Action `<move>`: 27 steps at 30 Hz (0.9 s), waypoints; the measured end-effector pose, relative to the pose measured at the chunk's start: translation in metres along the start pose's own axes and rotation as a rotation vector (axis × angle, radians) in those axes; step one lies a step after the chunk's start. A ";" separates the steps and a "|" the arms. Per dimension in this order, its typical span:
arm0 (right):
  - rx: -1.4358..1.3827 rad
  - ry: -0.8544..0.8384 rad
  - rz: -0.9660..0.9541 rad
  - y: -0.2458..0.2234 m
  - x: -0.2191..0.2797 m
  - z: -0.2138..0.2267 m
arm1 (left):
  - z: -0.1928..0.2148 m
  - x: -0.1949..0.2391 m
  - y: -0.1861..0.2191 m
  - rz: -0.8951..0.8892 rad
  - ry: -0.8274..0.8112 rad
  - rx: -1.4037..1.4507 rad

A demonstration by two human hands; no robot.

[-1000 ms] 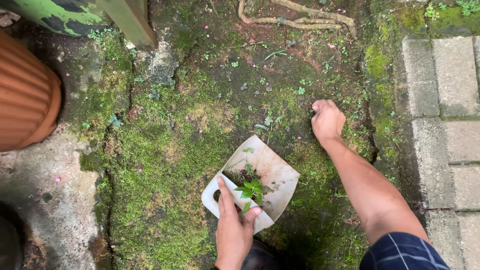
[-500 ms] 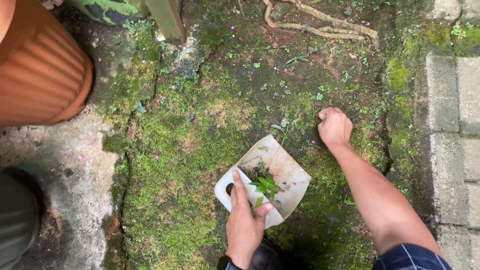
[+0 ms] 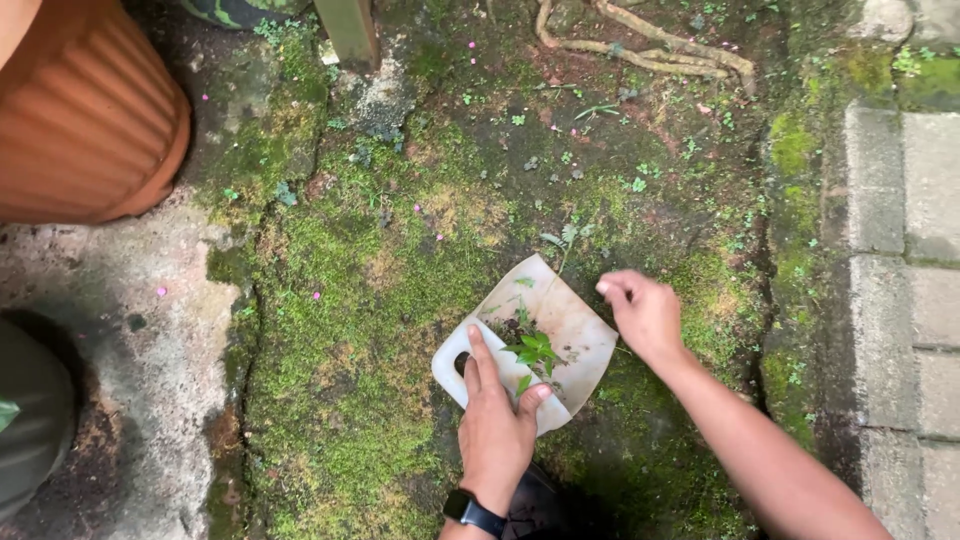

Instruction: The person holds a cut plastic jug and picks small green seedlings, moss and debris from the mossy ground, placing them into the jug. They move along the ground collecting items one at a time and press the gathered plants down into the jug.

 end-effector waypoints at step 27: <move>0.306 0.384 0.122 0.041 -0.114 -0.008 | -0.010 -0.005 -0.002 -0.001 0.021 -0.022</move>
Point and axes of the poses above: each hand's wrist, its own x-axis away from the middle knuckle, its own z-axis out of the back of the hand, y = z × x, the point moved 5 cm from there along -x, towards the middle knuckle, and after that the axes turned 8 degrees about x, right-handed, at the moved point
